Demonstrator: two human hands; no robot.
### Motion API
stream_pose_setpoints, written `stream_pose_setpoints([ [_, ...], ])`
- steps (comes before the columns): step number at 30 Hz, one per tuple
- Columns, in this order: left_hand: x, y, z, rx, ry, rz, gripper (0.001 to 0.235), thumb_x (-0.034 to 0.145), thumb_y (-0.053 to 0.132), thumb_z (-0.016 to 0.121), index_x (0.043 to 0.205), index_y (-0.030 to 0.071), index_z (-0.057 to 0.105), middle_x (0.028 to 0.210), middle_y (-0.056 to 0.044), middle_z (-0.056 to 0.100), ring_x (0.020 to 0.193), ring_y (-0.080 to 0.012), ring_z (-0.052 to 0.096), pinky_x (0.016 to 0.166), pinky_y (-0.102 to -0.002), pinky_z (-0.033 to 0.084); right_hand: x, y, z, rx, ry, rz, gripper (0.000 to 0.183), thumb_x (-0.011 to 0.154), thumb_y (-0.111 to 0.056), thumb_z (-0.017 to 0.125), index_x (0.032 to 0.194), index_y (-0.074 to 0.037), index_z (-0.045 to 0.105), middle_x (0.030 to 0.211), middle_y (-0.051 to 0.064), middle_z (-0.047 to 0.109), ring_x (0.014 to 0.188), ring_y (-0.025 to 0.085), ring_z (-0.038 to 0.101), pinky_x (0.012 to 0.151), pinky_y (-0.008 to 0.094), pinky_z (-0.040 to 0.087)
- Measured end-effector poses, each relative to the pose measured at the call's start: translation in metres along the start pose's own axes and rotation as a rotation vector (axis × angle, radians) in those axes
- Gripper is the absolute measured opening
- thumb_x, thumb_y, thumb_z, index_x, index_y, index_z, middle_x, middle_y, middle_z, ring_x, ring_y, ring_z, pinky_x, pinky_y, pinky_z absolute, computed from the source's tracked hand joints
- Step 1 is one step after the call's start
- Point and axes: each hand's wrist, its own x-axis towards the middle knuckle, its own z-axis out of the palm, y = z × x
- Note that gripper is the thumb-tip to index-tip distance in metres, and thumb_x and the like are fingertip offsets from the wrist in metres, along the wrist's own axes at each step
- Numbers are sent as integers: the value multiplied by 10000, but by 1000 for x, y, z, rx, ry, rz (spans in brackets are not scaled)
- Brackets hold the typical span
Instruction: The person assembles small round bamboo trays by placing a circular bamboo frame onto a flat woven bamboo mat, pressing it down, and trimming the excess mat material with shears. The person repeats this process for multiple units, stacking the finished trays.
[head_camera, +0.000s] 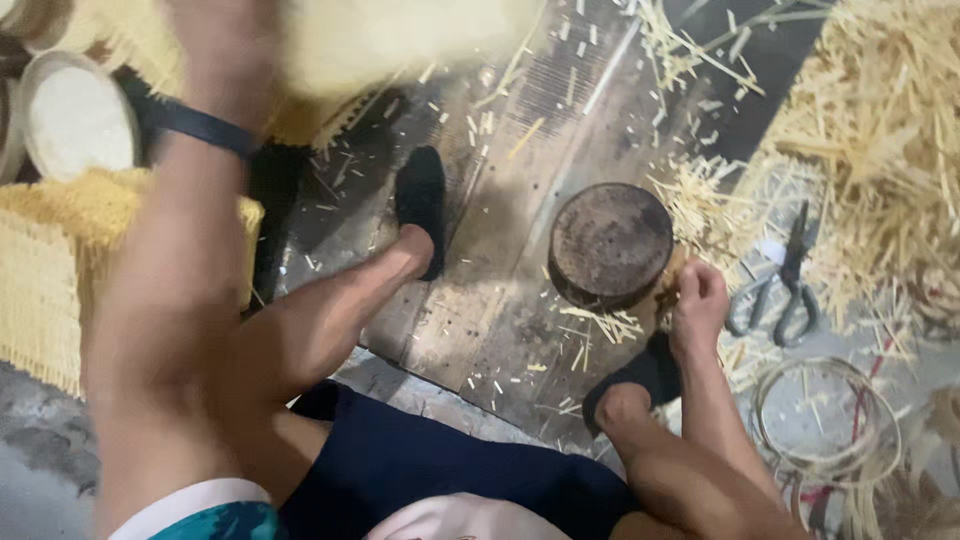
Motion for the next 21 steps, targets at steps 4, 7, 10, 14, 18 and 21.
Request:
stream_pose_setpoints([
  [4,-151,147,58,-574,-750,-292,262,889,69,735,1141,9,701,1009,-62,747,914,-144,701,796,-278,581,7,-40,-6,501,-93,335,338,1058,-343,571,1157,-28,645,952,44,659,802,137,608,705,280,511],
  [7,-282,207,103,-1118,-1095,-600,316,868,64,768,1169,-2,697,995,-52,736,871,-104,672,768,-270,571,20,-50,-9,484,-200,346,346,973,-285,623,1190,-15,631,975,37,681,834,106,628,733,252,533],
  [10,-353,195,145,-941,-1057,-583,306,855,121,823,1121,7,728,917,-36,753,793,-78,661,723,-256,565,22,-26,0,99,-168,248,350,904,-70,771,1172,-19,551,941,22,620,817,92,610,730,247,538],
  [14,-376,183,167,-827,-1053,-597,314,810,133,866,1076,4,758,879,-35,773,756,-73,679,699,-249,572,21,0,4,228,-109,344,360,859,7,772,1106,-41,514,811,31,600,673,103,601,591,236,504],
  [18,-364,185,169,-846,-1082,-588,327,800,134,875,1072,-20,778,879,-52,790,743,-88,710,691,-255,590,21,4,5,291,-92,364,356,851,20,779,1078,-42,512,758,14,590,599,94,558,512,234,452],
  [21,-369,186,169,-937,-1065,-654,327,816,127,856,1076,-40,749,884,-62,782,755,-96,713,702,-256,595,18,6,5,310,-73,314,360,855,16,783,1089,-39,515,788,10,598,648,86,582,566,224,484],
])
